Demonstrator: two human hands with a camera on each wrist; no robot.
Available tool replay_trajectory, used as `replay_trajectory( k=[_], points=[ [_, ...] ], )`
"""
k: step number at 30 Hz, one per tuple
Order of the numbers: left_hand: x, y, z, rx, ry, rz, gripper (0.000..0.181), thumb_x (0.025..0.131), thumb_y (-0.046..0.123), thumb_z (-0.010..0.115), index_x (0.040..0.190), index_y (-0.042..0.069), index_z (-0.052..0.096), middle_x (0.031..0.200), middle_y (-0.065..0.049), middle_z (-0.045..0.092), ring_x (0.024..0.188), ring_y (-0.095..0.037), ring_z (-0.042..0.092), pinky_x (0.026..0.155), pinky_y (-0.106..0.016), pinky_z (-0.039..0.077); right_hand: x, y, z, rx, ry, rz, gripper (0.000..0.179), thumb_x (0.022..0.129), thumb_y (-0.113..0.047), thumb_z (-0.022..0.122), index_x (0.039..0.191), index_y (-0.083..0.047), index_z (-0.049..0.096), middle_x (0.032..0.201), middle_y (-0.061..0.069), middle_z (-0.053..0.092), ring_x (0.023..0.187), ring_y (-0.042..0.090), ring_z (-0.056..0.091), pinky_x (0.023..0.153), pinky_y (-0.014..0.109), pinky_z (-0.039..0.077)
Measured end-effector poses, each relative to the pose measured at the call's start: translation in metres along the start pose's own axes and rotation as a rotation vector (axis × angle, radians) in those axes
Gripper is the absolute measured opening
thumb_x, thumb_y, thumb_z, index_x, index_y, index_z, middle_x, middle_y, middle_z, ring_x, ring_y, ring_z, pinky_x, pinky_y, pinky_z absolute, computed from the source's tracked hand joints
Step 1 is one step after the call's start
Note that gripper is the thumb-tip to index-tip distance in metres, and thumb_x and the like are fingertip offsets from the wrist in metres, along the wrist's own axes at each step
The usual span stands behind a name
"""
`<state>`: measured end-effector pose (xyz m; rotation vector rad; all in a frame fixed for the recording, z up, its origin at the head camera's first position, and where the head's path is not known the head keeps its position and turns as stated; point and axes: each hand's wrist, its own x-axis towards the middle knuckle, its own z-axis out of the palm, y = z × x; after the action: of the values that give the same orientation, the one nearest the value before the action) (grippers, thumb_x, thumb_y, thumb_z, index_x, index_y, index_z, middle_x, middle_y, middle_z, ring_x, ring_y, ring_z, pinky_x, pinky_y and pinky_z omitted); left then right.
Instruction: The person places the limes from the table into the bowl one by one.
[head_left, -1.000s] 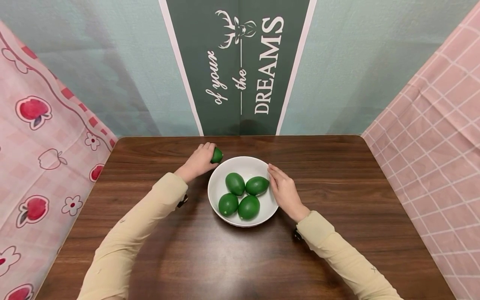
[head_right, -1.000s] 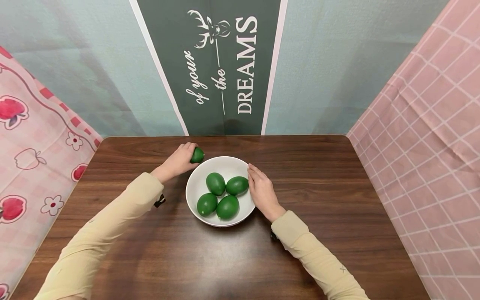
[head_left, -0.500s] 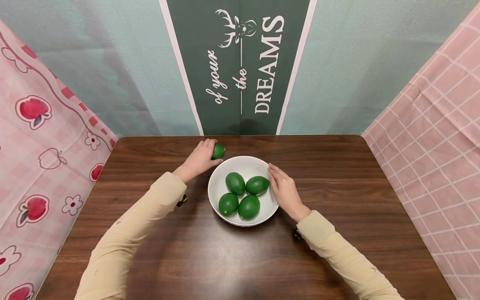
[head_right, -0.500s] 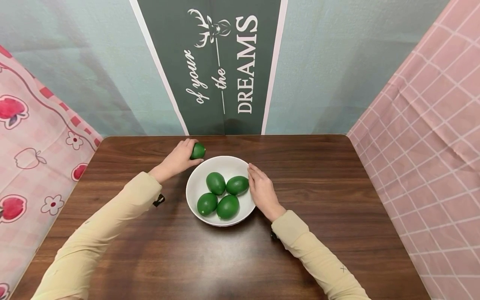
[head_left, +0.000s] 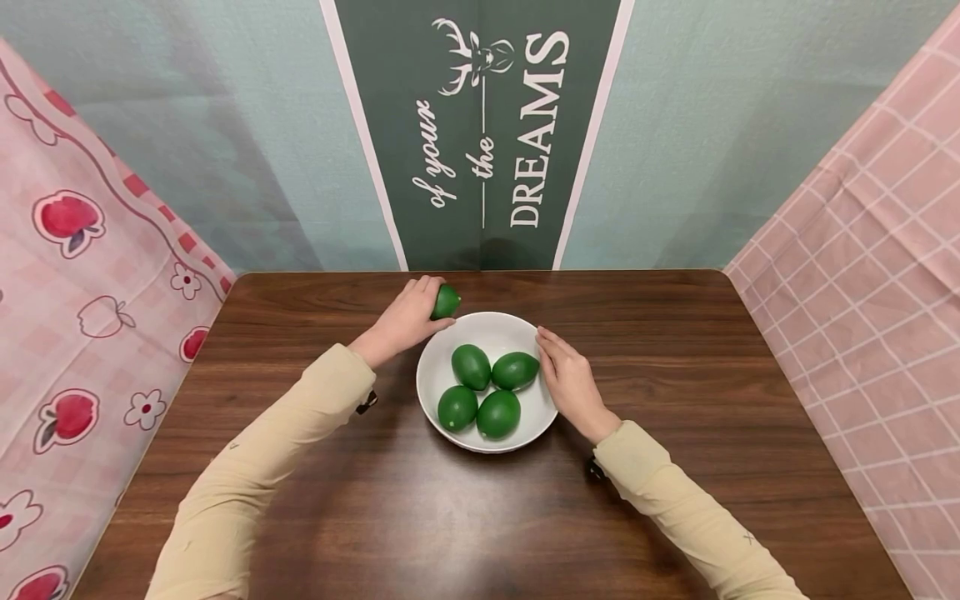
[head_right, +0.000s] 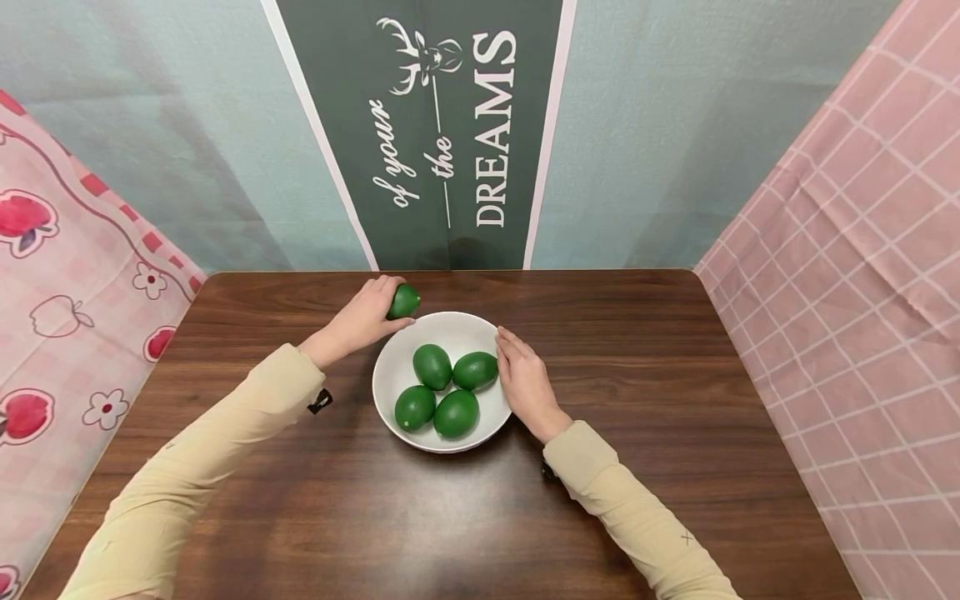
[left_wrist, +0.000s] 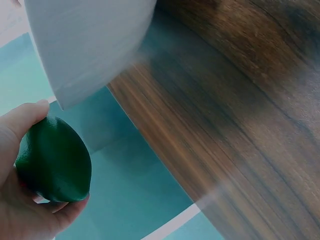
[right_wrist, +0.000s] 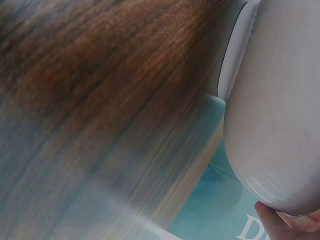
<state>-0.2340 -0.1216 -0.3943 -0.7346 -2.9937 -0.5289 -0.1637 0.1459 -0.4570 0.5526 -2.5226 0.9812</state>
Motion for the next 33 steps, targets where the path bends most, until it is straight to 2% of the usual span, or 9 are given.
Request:
replay_trajectory(
  k=[12, 23, 33],
  points=[
    [0.0, 0.016, -0.003, -0.029, 0.03, 0.061, 0.061, 0.082, 0.03, 0.068, 0.125, -0.003, 0.041, 0.111, -0.016, 0.049, 0.093, -0.028, 0.044, 0.081, -0.038, 0.043, 0.0, 0.0, -0.001, 0.001, -0.011, 0.013, 0.026, 0.092, -0.004, 0.049, 0.113, 0.008, 0.06, 0.124, 0.015, 0.056, 0.115, 0.028, 0.052, 0.094, 0.037, 0.042],
    [0.004, 0.032, 0.001, -0.032, 0.021, 0.094, 0.062, 0.081, 0.029, 0.069, 0.126, -0.003, 0.041, 0.115, -0.015, 0.049, 0.098, -0.027, 0.044, 0.083, -0.038, 0.044, -0.001, 0.0, 0.0, -0.002, -0.014, 0.014, 0.027, 0.092, -0.004, 0.05, 0.114, 0.008, 0.059, 0.124, 0.015, 0.055, 0.115, 0.028, 0.052, 0.094, 0.037, 0.043],
    [0.008, 0.044, 0.005, -0.021, 0.012, 0.142, 0.061, 0.08, 0.029, 0.07, 0.125, -0.002, 0.042, 0.114, -0.015, 0.05, 0.096, -0.026, 0.045, 0.083, -0.036, 0.043, 0.0, 0.0, 0.0, -0.006, -0.008, 0.006, 0.026, 0.091, -0.002, 0.051, 0.114, 0.008, 0.06, 0.124, 0.015, 0.055, 0.114, 0.028, 0.052, 0.094, 0.037, 0.042]
  ],
)
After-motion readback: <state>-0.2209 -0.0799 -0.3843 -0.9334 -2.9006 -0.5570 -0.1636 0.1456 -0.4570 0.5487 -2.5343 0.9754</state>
